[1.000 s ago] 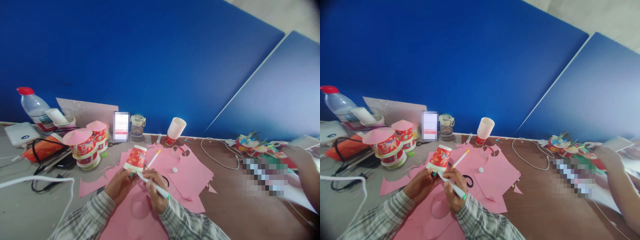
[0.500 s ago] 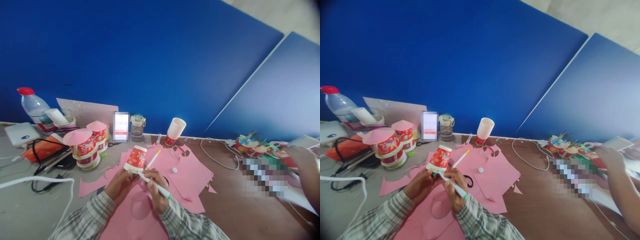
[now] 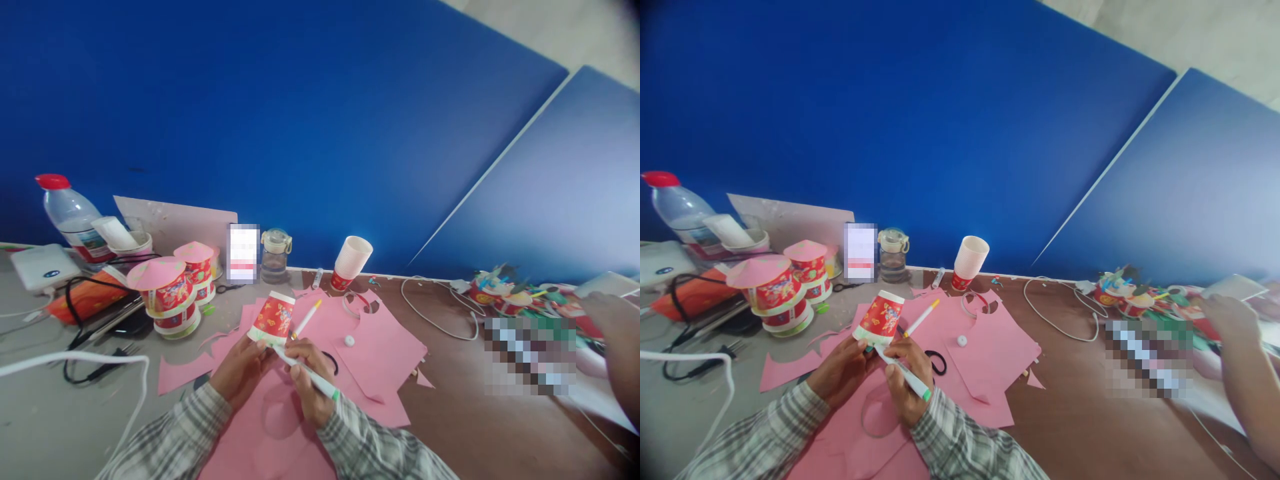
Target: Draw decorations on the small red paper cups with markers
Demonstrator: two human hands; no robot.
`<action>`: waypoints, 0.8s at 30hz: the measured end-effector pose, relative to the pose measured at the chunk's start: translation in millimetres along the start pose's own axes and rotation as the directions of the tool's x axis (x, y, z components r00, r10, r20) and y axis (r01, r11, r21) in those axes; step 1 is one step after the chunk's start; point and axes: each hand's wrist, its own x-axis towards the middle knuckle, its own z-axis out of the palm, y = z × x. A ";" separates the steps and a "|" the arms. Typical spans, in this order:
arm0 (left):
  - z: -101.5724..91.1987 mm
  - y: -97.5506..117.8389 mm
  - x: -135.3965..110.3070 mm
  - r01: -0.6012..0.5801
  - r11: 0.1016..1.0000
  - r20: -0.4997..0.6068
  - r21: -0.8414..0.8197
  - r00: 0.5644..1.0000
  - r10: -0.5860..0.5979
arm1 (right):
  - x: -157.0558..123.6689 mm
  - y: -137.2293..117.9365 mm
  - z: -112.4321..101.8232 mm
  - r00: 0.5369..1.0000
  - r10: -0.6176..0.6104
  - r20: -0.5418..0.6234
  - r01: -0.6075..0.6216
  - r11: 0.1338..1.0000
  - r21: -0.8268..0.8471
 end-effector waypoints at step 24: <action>-4.1 1.8 2.5 0.120 0.975 -0.099 -0.187 0.985 -0.140 | -2.4 15.8 9.0 0.974 0.054 -0.220 -0.063 0.998 -0.031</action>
